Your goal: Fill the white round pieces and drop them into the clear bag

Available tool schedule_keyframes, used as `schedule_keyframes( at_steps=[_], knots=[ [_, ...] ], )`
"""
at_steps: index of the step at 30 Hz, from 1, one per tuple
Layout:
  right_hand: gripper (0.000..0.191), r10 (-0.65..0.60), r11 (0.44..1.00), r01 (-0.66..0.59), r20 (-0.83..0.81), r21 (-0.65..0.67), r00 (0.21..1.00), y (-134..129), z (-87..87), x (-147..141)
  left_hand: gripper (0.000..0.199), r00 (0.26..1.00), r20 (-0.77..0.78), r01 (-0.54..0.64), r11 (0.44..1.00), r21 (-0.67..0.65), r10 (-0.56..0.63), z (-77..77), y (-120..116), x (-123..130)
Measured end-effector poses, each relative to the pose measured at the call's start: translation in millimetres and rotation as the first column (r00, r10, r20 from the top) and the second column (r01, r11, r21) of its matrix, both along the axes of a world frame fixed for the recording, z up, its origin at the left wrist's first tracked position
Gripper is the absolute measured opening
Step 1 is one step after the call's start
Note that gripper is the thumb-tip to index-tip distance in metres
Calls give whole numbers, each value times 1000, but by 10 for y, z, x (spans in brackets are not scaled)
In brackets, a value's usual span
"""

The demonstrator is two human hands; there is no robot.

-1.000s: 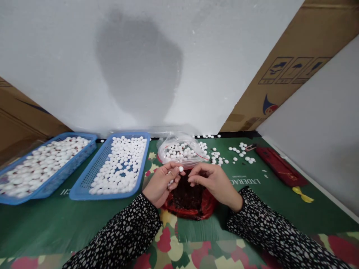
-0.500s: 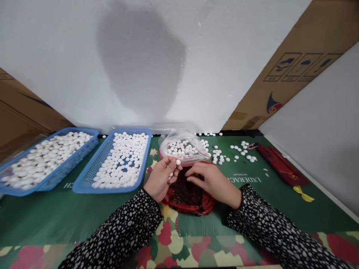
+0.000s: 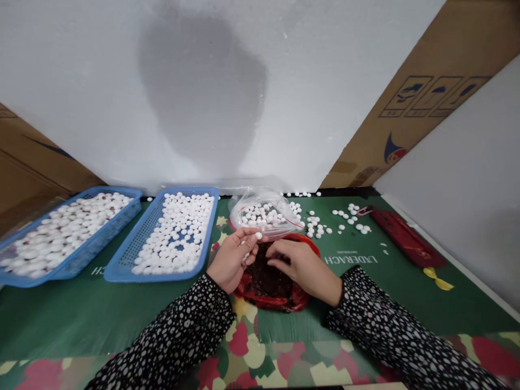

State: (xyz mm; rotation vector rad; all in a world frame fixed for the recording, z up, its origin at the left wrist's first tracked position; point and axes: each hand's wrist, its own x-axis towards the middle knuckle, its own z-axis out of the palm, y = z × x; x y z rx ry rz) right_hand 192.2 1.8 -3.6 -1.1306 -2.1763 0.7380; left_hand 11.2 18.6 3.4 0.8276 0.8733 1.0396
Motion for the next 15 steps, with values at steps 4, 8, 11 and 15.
schedule_keyframes(
  at_steps=[4, 8, 11, 15],
  knots=[
    [5, -84, 992, 57, -256, -113, 963, 15, 77, 43, 32, 1000, -22, 3, 1000, 8, -3, -1, -2, -2],
    [2, -133, 984, 69, -429, -162, 894, 14, 103, 29, 33, 999, -34, 33, 999, 13, -32, -6, -13, 3],
    [3, -128, 991, 88, -479, -105, 868, 8, 96, 0, 34, 997, -41, 60, 998, 18, -59, -4, -26, 16],
    [5, -141, 978, 18, -597, -208, 790, -7, 89, -23, 30, 998, -25, 57, 998, 25, -57, 2, -34, 24]
  ],
)
